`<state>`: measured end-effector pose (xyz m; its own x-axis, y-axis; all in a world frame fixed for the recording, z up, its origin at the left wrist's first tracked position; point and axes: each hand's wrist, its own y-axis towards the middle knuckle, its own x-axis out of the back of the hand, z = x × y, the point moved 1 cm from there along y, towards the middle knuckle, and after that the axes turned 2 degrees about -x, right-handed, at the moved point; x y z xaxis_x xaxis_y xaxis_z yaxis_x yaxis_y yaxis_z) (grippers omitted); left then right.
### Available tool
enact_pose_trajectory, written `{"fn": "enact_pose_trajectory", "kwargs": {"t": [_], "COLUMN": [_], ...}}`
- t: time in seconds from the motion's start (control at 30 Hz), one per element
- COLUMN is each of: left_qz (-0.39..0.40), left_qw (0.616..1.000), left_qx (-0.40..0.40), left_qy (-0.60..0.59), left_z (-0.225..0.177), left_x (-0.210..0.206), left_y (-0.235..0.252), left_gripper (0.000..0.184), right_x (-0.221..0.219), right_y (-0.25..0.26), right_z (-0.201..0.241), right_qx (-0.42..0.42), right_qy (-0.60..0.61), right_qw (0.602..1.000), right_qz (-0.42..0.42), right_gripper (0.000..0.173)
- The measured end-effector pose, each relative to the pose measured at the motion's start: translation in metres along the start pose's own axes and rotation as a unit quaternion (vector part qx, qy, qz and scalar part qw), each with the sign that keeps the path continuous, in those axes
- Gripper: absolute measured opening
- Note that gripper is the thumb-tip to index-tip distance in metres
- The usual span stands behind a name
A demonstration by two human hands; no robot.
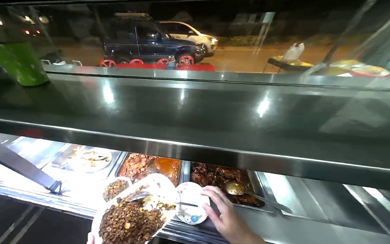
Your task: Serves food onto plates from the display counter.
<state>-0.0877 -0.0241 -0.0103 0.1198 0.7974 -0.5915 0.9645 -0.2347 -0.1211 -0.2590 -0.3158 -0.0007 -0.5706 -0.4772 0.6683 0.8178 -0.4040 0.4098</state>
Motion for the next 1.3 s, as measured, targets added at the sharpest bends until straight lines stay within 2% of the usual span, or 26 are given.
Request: {"fn": "enact_pose_trajectory", "kwargs": {"t": [0.1,0.17,0.27,0.33,0.43,0.53,0.6,0.7,0.77,1.0,1.23,1.3], "left_qz": [0.010,0.021,0.011,0.014,0.014,0.021,0.040,0.039,0.030,-0.001,-0.004,-0.004], "left_qw": [0.999,0.997,0.996,0.995,0.993,0.989,0.985,0.982,0.981,0.981,0.982,0.982], "left_qx": [0.046,0.065,0.080,0.094,0.117,0.145,0.164,0.183,0.187,0.194,0.188,0.187], "left_qy": [-0.023,-0.034,-0.022,-0.024,-0.016,-0.022,-0.029,-0.032,-0.035,-0.018,-0.006,-0.003], "left_z": [0.016,0.025,0.032,0.034,0.035,0.039,0.043,0.049,0.052,0.062,0.062,0.061], "left_x": [-0.013,-0.020,-0.028,-0.030,-0.034,-0.040,-0.044,-0.051,-0.055,-0.056,-0.053,-0.052], "left_y": [-0.006,-0.007,-0.010,-0.010,-0.011,-0.009,-0.007,-0.006,-0.006,-0.008,-0.005,-0.004], "left_gripper": [0.054,0.060,0.060,0.061,0.061,0.062,0.065,0.066,0.065,0.063,0.064,0.064], "right_x": [0.001,0.001,0.010,0.021,0.035,0.038,0.030,0.022,0.025,0.040,0.057,0.063], "right_y": [0.020,0.031,0.038,0.040,0.040,0.045,0.050,0.054,0.053,0.044,0.044,0.044], "right_z": [0.026,0.033,0.035,0.036,0.033,0.031,0.032,0.025,0.017,-0.004,-0.011,-0.010], "right_qx": [-0.040,-0.076,-0.078,-0.072,-0.024,0.010,0.012,-0.037,-0.063,-0.110,-0.113,-0.100], "right_qy": [-0.013,-0.034,-0.079,-0.112,-0.145,-0.129,-0.104,-0.102,-0.109,-0.143,-0.163,-0.153], "right_qw": [0.989,0.965,0.944,0.950,0.972,0.979,0.977,0.954,0.945,0.927,0.928,0.939], "right_qz": [0.139,0.248,0.311,0.281,0.182,0.157,0.188,0.280,0.300,0.328,0.315,0.292], "right_gripper": [0.045,0.041,0.036,0.042,0.046,0.038,0.039,0.049,0.051,0.053,0.052,0.051]}}
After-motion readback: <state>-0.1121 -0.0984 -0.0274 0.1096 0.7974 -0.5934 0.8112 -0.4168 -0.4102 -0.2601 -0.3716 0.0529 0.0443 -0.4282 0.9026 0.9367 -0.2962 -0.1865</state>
